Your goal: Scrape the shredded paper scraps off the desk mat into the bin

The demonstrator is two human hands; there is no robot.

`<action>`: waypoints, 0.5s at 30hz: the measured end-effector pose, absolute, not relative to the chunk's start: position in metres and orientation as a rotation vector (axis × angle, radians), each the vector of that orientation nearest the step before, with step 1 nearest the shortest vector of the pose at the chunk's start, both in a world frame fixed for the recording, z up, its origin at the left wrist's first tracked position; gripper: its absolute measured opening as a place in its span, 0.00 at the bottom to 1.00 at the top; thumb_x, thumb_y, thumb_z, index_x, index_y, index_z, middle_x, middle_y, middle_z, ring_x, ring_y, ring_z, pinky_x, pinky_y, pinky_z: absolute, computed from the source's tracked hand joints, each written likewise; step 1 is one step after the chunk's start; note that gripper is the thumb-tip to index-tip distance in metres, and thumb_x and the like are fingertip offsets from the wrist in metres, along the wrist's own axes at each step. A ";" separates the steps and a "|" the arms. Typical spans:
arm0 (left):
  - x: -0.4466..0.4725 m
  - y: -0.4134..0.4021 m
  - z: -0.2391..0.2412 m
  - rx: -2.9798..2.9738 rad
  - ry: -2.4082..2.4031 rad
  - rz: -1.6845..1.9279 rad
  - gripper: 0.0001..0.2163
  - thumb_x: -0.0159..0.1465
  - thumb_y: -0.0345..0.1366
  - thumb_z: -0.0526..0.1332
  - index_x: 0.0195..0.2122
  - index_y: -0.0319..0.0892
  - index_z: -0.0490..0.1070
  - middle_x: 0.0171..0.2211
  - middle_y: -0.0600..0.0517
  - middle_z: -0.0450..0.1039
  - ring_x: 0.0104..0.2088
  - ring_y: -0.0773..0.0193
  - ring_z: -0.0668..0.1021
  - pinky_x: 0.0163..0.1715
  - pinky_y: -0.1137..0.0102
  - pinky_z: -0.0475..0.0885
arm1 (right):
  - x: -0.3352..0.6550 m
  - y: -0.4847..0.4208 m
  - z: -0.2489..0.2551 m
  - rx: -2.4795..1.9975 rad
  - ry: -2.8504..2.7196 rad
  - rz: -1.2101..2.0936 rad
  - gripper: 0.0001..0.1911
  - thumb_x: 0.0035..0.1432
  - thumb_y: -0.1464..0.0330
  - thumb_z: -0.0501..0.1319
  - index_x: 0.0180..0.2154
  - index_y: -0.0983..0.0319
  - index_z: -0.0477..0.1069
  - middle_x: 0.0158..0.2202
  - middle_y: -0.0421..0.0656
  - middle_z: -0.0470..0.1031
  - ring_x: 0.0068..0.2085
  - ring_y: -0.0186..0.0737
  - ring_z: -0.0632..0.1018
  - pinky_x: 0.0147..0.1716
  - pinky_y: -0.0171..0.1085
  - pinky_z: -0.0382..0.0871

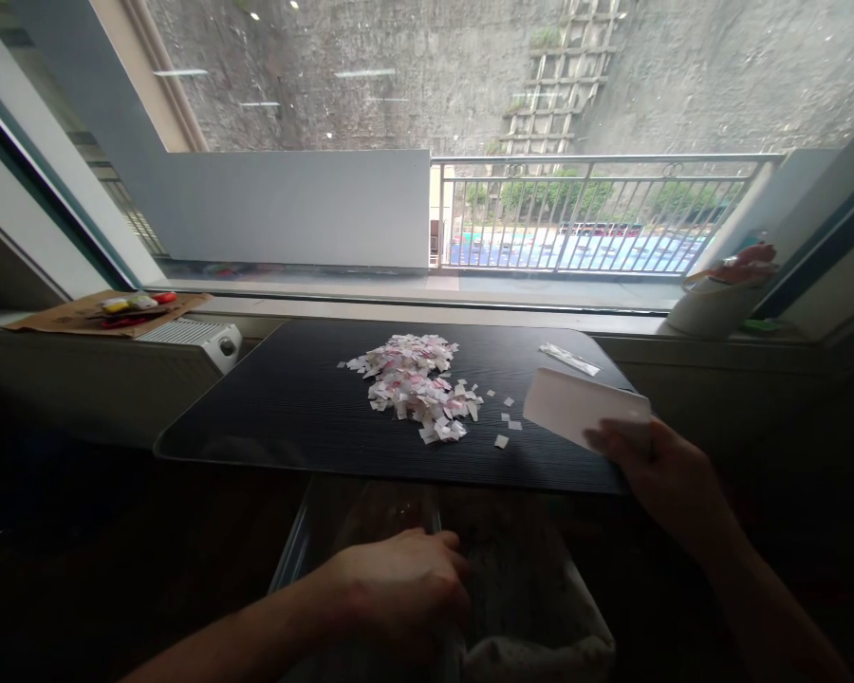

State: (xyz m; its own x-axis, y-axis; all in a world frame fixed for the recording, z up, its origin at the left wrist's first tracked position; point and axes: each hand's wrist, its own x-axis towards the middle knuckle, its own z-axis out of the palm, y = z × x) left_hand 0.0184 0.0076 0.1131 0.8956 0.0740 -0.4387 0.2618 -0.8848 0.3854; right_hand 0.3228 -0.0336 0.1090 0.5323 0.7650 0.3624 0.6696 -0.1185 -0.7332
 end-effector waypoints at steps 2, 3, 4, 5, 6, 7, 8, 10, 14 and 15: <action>0.016 0.008 0.112 2.618 0.248 -0.587 0.13 0.53 0.35 0.69 0.40 0.45 0.78 0.41 0.50 0.75 0.46 0.55 0.73 0.29 0.66 0.59 | 0.320 -0.032 0.107 -1.823 -1.218 0.167 0.14 0.52 0.54 0.64 0.33 0.57 0.77 0.29 0.43 0.82 0.33 0.51 0.83 0.34 0.43 0.75; 0.014 0.008 0.111 2.620 0.247 -0.584 0.13 0.52 0.35 0.69 0.40 0.45 0.78 0.40 0.51 0.75 0.46 0.55 0.73 0.29 0.66 0.59 | 0.317 -0.033 0.106 -1.805 -1.229 0.188 0.13 0.53 0.55 0.64 0.33 0.57 0.77 0.28 0.43 0.82 0.33 0.51 0.82 0.34 0.43 0.75; 0.013 0.008 0.110 2.624 0.242 -0.574 0.14 0.52 0.35 0.69 0.40 0.45 0.78 0.40 0.51 0.75 0.45 0.55 0.73 0.29 0.66 0.59 | 0.315 -0.033 0.105 -1.786 -1.233 0.206 0.13 0.53 0.55 0.64 0.33 0.57 0.78 0.28 0.42 0.82 0.33 0.50 0.82 0.34 0.42 0.75; 0.011 0.008 0.110 2.630 0.234 -0.558 0.14 0.51 0.34 0.69 0.40 0.45 0.78 0.39 0.51 0.75 0.45 0.56 0.73 0.29 0.66 0.59 | 0.312 -0.033 0.104 -1.771 -1.234 0.217 0.13 0.53 0.55 0.65 0.34 0.57 0.78 0.28 0.42 0.83 0.33 0.50 0.82 0.34 0.42 0.75; 0.010 0.009 0.109 2.636 0.223 -0.540 0.14 0.51 0.34 0.69 0.40 0.45 0.78 0.39 0.51 0.75 0.45 0.56 0.73 0.29 0.66 0.59 | 0.311 -0.032 0.104 -1.764 -1.231 0.212 0.14 0.53 0.54 0.65 0.34 0.57 0.78 0.29 0.42 0.83 0.33 0.50 0.82 0.34 0.42 0.75; 0.008 0.009 0.108 2.639 0.211 -0.524 0.13 0.51 0.34 0.69 0.40 0.45 0.78 0.39 0.51 0.76 0.45 0.56 0.73 0.29 0.66 0.60 | 0.309 -0.029 0.104 -1.759 -1.229 0.193 0.14 0.53 0.54 0.65 0.35 0.57 0.78 0.29 0.42 0.83 0.34 0.50 0.82 0.34 0.43 0.75; 0.008 0.010 0.107 2.640 0.204 -0.515 0.13 0.52 0.34 0.69 0.40 0.45 0.78 0.40 0.51 0.76 0.45 0.56 0.73 0.29 0.66 0.60 | 0.309 -0.026 0.103 -1.753 -1.230 0.169 0.15 0.53 0.54 0.65 0.35 0.57 0.79 0.30 0.43 0.84 0.35 0.51 0.83 0.35 0.43 0.75; 0.007 0.011 0.106 2.636 0.201 -0.522 0.14 0.52 0.35 0.69 0.41 0.45 0.78 0.39 0.51 0.76 0.44 0.56 0.73 0.29 0.66 0.60 | 0.309 -0.020 0.101 -1.729 -1.241 0.156 0.15 0.53 0.54 0.64 0.35 0.57 0.79 0.31 0.43 0.84 0.36 0.51 0.83 0.37 0.45 0.76; 0.006 0.011 0.109 2.637 0.204 -0.550 0.14 0.51 0.36 0.70 0.41 0.45 0.78 0.38 0.51 0.75 0.42 0.56 0.72 0.29 0.66 0.60 | 0.314 -0.019 0.093 -1.708 -1.268 0.296 0.13 0.51 0.54 0.67 0.29 0.56 0.79 0.28 0.42 0.84 0.33 0.51 0.83 0.33 0.44 0.77; 0.005 0.011 0.111 2.641 0.205 -0.542 0.13 0.52 0.35 0.69 0.39 0.45 0.78 0.38 0.51 0.75 0.43 0.57 0.72 0.30 0.66 0.60 | 0.316 -0.023 0.091 -1.704 -1.268 0.323 0.13 0.52 0.54 0.67 0.29 0.56 0.79 0.28 0.42 0.84 0.33 0.51 0.83 0.33 0.44 0.77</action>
State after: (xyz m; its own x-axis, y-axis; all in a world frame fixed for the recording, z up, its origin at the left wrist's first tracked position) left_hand 0.0051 0.0110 0.1107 0.9124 0.0560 -0.4054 0.2262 -0.8946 0.3855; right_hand 0.3160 -0.0227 0.0913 0.4265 0.8498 0.3099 0.5980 -0.0078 -0.8014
